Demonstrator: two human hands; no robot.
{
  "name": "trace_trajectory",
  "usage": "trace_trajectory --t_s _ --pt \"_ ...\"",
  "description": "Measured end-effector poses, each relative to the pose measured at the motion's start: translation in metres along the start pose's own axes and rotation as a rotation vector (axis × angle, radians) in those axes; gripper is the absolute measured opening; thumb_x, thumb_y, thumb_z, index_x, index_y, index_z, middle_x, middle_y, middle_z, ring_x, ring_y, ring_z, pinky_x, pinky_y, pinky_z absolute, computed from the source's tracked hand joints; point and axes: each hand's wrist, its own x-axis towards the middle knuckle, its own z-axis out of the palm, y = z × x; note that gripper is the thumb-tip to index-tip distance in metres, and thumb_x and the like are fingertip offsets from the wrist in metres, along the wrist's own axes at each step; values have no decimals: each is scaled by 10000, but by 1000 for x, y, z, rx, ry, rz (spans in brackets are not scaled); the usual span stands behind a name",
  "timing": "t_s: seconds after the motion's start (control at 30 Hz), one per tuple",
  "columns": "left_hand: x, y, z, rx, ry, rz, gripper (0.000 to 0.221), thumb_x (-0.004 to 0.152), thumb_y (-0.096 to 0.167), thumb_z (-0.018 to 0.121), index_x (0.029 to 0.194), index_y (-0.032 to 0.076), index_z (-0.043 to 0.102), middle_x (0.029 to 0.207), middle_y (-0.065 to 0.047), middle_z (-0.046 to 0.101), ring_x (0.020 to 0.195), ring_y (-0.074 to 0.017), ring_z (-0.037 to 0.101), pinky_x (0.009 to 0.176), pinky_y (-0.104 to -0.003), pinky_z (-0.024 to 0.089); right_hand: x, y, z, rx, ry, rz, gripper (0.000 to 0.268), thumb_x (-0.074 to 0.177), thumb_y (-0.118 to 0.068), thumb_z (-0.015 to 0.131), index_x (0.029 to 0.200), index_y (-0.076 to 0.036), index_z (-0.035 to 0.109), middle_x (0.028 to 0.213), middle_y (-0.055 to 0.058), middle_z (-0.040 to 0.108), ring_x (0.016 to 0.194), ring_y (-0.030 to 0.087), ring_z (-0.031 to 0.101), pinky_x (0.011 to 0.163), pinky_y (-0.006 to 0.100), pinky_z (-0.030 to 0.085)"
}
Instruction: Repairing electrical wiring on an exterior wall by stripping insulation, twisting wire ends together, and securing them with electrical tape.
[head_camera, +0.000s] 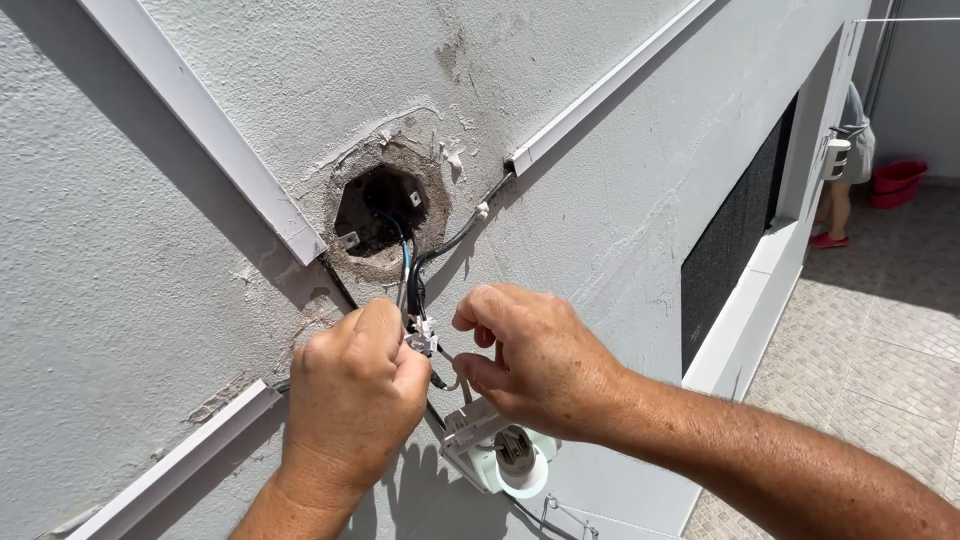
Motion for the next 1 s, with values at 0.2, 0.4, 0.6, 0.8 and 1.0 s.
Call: trace_trajectory --t_s 0.2,0.4,0.6,0.8,1.0 --pt "4 10 -4 -118 74 27 216 674 -16 514 807 136 438 587 -9 436 491 -278 420 482 -444 375 -2 -6 3 -25 101 -115 268 799 -124 724 1015 -131 566 834 25 614 672 222 593 561 392 473" --pt "18 21 -16 -195 -302 -286 411 707 101 536 1092 241 505 741 22 721 688 -427 646 705 -546 480 -1 -14 9 -51 242 -285 289 854 -78 660 1121 -78 547 869 72 598 646 266 584 520 400 467" --pt "27 38 -15 -158 -406 -580 510 704 189 610 1189 344 588 570 46 768 662 -315 729 747 -421 540 -5 -11 7 -119 326 -413 167 1038 -180 579 1119 -34 583 820 91 538 605 292 548 520 425 434" --pt "23 46 -24 -337 -289 -614 410 805 192 639 1198 304 668 760 81 859 478 -182 696 623 -303 521 -11 -4 14 -114 364 -483 204 1112 -119 507 1190 51 590 867 143 621 656 326 611 592 441 501" --pt "1 11 -5 -269 31 3 209 783 98 657 969 176 600 792 65 650 758 -192 606 612 -381 475 -3 -4 7 -61 336 -372 67 1013 -104 578 1026 -51 618 794 44 646 611 219 602 559 339 485"
